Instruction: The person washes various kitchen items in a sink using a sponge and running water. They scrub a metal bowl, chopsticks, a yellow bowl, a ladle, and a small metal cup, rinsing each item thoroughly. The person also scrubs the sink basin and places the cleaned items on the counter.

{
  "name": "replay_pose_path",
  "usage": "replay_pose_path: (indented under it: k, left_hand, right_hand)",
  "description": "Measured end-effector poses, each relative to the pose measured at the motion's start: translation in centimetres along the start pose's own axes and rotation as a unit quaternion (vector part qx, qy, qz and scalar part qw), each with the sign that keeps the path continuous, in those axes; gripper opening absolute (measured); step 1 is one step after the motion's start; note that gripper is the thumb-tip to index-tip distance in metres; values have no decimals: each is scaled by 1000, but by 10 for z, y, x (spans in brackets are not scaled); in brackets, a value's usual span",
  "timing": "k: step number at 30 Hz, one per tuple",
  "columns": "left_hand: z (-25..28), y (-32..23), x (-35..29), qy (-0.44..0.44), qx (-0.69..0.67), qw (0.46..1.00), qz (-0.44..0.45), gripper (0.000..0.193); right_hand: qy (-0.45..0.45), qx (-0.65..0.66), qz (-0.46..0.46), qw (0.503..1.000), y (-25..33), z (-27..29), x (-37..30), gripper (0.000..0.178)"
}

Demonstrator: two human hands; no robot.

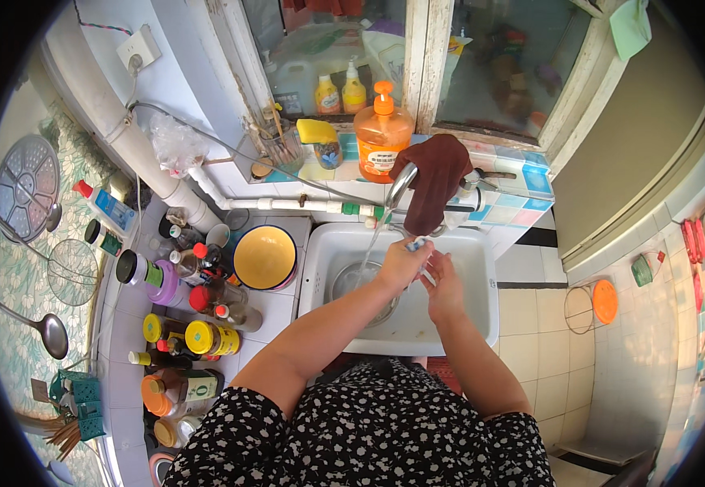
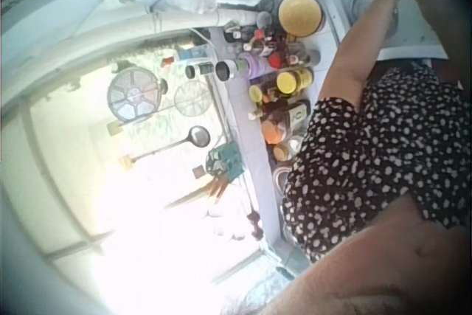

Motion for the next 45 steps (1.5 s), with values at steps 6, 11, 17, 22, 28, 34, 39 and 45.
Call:
replay_pose_path:
  k: [6,11,17,22,28,34,39,45]
  left_hand:
    - [-3,18,9,3,67,997,-36,31]
    - [-9,5,0,65,-3,998,9,36]
    - [-18,-38,-16,68,57,988,-123,36]
    - [-16,-99,-49,92,58,985,-133,31]
    - [-5,-149,-74,107,87,983,-125,24]
    - [0,-155,-79,97,-124,986,-58,31]
    - [6,-153,-78,213,-88,971,-59,42]
    - [12,-132,-65,254,-158,954,-17,39]
  right_hand:
    - [62,-24,4,998,12,5,-4,46]
    - [194,-68,-7,979,37,4,-11,59]
    - [298,-204,49,931,86,8,0,52]
    - [245,-122,55,960,138,-8,0,46]
    - [233,-23,91,968,189,-26,-1,34]
    - [232,62,74,968,214,-31,5,31]
    - [264,24,81,961,219,-40,0,39]
    - [188,-302,475,805,187,-31,-6,32]
Point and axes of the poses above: each hand's wrist, its own x-axis towards the middle knuckle, its own z-axis out of the back of the hand, y = z × x, the point moved 2 cm from there along x, towards the middle knuckle, and after that the axes turned 11 degrees about z, right-handed, at the moved point
